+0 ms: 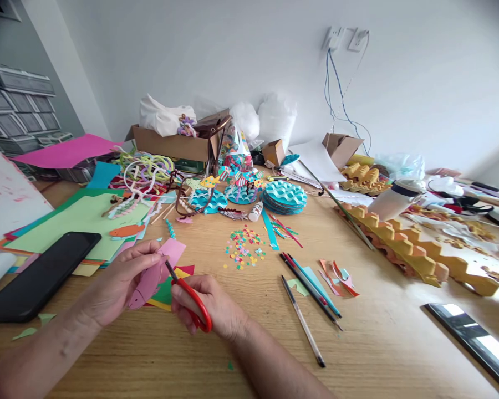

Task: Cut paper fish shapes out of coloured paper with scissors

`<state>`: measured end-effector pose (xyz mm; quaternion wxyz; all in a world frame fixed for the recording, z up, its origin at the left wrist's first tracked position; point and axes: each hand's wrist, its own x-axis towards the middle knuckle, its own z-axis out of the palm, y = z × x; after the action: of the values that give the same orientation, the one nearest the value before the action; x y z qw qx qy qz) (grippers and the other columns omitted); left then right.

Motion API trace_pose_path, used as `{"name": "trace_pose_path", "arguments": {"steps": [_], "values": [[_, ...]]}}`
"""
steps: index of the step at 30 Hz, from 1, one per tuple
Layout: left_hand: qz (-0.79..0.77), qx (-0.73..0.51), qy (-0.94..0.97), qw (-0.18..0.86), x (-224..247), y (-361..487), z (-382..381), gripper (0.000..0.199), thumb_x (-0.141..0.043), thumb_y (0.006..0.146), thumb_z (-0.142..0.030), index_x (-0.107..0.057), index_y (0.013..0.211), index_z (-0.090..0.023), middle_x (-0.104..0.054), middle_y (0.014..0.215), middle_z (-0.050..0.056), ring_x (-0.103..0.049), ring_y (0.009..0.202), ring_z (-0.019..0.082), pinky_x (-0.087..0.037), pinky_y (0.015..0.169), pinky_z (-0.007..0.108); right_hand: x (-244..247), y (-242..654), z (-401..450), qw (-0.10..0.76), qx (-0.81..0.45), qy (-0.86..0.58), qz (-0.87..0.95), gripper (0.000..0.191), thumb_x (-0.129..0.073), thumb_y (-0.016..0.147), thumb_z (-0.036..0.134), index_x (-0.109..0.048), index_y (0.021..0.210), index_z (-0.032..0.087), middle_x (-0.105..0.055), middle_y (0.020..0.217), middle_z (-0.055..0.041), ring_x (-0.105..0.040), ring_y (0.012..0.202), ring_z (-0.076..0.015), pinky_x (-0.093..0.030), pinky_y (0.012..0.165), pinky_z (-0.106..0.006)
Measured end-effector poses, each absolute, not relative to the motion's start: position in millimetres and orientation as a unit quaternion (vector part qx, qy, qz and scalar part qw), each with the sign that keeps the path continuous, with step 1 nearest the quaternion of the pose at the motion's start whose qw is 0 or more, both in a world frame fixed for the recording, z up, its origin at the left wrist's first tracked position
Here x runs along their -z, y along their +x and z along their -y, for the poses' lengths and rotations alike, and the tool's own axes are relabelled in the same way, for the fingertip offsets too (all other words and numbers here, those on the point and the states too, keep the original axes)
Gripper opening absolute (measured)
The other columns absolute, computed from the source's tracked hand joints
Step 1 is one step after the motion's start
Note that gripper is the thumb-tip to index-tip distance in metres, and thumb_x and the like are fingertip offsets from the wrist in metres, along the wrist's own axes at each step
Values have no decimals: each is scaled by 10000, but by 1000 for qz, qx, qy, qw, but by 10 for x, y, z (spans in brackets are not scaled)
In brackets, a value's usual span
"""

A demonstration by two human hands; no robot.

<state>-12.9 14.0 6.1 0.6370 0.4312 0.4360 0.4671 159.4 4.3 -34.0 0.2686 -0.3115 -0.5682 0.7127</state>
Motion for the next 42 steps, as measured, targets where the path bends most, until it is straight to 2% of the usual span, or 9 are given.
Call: {"name": "trace_pose_path", "arguments": {"steps": [5,19,27,35,42], "values": [[-445,-449,424,649,-31,-176,-152,178,-625,734,-255,-503,622,-192,-477,516,-76,-400,457,68,-336,466,161,307,1613,-44,264,-711,-302,578,538,-522,785,661,-538,680,133,-463,409,65,-354,317,-43,-237,365,-182],[-433,-412,466,652,-92,-231,-174,165,-612,721,-268,-517,621,-178,-458,534,-53,-360,457,72,-282,437,180,238,1659,-50,226,-693,-323,603,522,-513,803,643,-538,692,134,-446,421,69,-357,329,-42,-247,341,-164],[-415,-398,475,666,-67,-276,-193,138,-603,729,-264,-548,639,-175,-476,566,-34,-370,491,87,-304,468,196,216,1671,-60,216,-671,-337,624,540,-510,787,663,-538,673,136,-437,427,64,-371,342,-50,-269,350,-167],[-382,-338,496,703,-68,-358,-214,132,-588,728,-267,-546,637,-181,-470,589,-27,-377,512,100,-292,499,218,112,1735,-102,172,-630,-336,679,490,-534,791,615,-530,663,142,-433,474,52,-371,375,-53,-296,357,-168],[-394,-313,501,704,-49,-393,-234,131,-597,710,-250,-553,606,-184,-463,563,-23,-366,500,106,-266,492,228,120,1801,-150,149,-522,-341,767,397,-505,871,456,-496,616,151,-404,519,48,-350,463,-60,-250,420,-177]]}}
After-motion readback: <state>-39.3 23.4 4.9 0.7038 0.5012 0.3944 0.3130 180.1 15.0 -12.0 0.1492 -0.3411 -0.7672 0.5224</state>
